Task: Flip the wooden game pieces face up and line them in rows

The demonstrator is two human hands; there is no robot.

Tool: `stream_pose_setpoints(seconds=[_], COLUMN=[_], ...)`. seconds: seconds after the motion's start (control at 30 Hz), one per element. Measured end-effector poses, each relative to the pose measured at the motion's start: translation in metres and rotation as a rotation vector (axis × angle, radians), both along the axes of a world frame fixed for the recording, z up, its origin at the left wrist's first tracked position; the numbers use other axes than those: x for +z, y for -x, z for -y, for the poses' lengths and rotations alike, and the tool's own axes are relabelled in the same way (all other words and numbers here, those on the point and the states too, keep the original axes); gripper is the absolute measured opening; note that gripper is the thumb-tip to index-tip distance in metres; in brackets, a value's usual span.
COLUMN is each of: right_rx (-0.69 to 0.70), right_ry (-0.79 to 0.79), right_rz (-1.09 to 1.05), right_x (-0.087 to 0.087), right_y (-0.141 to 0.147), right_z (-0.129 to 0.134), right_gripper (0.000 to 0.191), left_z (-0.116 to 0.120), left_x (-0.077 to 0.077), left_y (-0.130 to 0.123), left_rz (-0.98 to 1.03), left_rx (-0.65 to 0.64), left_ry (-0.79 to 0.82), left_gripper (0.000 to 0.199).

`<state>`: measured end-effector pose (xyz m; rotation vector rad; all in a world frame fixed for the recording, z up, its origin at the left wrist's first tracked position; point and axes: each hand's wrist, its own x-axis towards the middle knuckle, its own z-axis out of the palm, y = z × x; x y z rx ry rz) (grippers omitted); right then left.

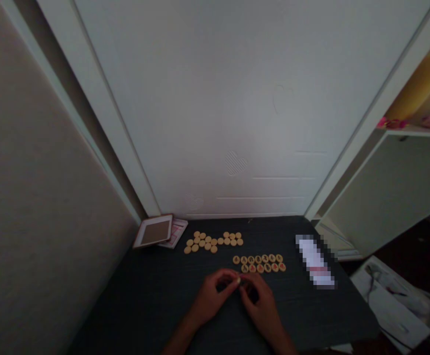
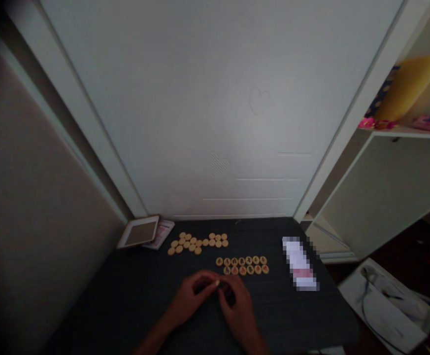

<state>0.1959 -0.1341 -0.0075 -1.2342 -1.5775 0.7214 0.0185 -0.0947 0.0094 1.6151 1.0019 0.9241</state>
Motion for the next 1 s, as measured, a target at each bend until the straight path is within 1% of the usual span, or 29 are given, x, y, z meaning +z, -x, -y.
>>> stream_pose_setpoints(seconds=[0.07, 0.13, 0.27, 0.43, 0.57, 0.7, 0.83, 0.9, 1.0], right_rx=[0.029, 0.035, 0.006, -0.004, -0.001, -0.017, -0.017, -0.025, -0.045], right_ry=[-0.019, -0.028, -0.028, 0.009, 0.010, 0.004, 0.025, 0.023, 0.016], right_rz=[0.028, 0.051, 0.103, 0.100, 0.063, 0.037, 0.028, 0.025, 0.000], right_x=[-0.003, -0.007, -0.013, -0.006, -0.003, -0.001, 0.004, 0.005, 0.002], right_y=[0.000, 0.000, 0.000, 0.002, 0.001, 0.000, 0.002, 0.003, 0.003], right_z=[0.000, 0.000, -0.001, -0.002, -0.003, -0.004, -0.003, -0.003, -0.003], right_gripper=[0.018, 0.014, 0.013, 0.014, 0.015, 0.016, 0.014, 0.017, 0.021], left_z=[0.002, 0.002, 0.002, 0.001, 0.002, 0.002, 0.000, 0.000, 0.000], left_x=[0.001, 0.001, 0.000, 0.000, 0.002, 0.000, -0.003, -0.003, 0.000], left_y=[-0.001, 0.000, 0.001, -0.002, -0.002, -0.002, -0.001, -0.001, -0.002], left_rz=[0.031, 0.015, -0.048, -0.028, 0.015, 0.045, 0.057, 0.054, 0.068], left_rx=[-0.041, -0.065, -0.052, -0.022, -0.043, -0.063, -0.013, 0.017, -0.002], left_ry=[0.042, 0.066, 0.105, 0.105, 0.124, 0.142, 0.127, 0.118, 0.127], left_gripper=[0.019, 0.019, 0.021, 0.023, 0.024, 0.025, 0.024, 0.024, 0.024])
